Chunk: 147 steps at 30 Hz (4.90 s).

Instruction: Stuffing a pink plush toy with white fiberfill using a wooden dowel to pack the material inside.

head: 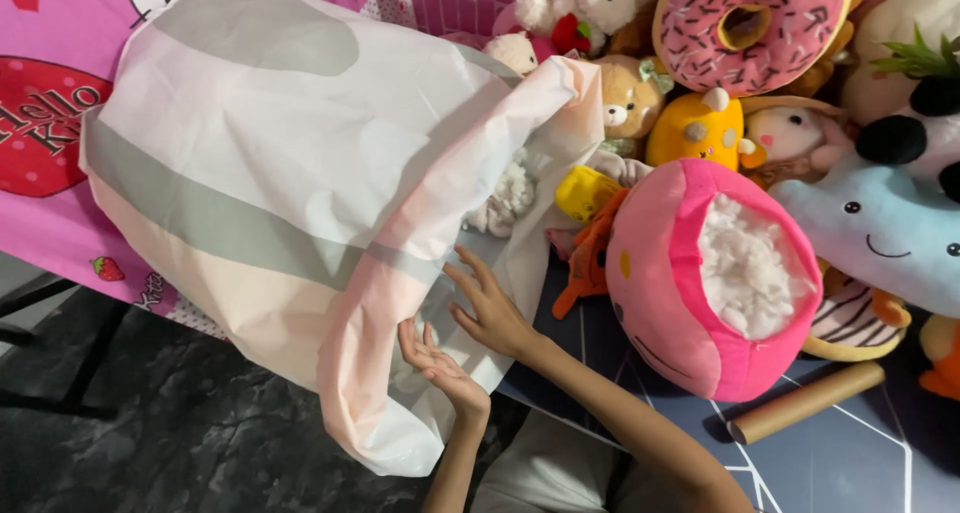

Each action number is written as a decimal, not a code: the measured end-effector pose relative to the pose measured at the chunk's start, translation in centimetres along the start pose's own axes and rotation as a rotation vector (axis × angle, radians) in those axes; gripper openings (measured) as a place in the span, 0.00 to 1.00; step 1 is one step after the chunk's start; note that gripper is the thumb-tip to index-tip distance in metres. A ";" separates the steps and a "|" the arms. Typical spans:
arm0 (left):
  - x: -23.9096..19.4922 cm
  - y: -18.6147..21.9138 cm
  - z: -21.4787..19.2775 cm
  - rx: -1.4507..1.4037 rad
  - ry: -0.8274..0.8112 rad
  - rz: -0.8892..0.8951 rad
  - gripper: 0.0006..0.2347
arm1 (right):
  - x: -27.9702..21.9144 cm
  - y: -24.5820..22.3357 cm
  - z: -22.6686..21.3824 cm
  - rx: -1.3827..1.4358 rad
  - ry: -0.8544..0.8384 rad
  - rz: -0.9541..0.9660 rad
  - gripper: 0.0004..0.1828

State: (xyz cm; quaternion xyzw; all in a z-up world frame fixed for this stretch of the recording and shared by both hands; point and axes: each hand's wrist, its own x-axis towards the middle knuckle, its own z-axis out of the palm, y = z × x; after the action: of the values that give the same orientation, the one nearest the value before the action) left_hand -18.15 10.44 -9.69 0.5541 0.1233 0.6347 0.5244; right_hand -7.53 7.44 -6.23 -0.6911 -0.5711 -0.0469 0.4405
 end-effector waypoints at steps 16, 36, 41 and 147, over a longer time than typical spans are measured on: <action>-1.4 -4.2 2.3 -0.074 -0.021 -0.189 0.34 | 4.9 5.1 3.4 0.110 0.308 0.066 0.32; -3.4 -8.7 0.7 -0.151 0.147 -0.028 0.28 | 9.5 12.9 5.0 -0.072 0.510 -0.010 0.20; -3.1 -8.4 0.8 -0.101 0.105 -0.013 0.28 | 7.8 13.0 6.2 -0.109 0.532 -0.035 0.15; 3.2 -0.1 5.9 0.246 -0.428 -0.409 0.38 | -4.2 -0.7 -7.1 -0.191 0.467 0.285 0.16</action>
State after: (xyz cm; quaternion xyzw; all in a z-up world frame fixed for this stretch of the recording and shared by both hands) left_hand -12.60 10.57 -5.81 0.6980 0.1945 0.3655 0.5842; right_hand -6.46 -0.38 -3.92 -0.7733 -0.3441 -0.1961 0.4952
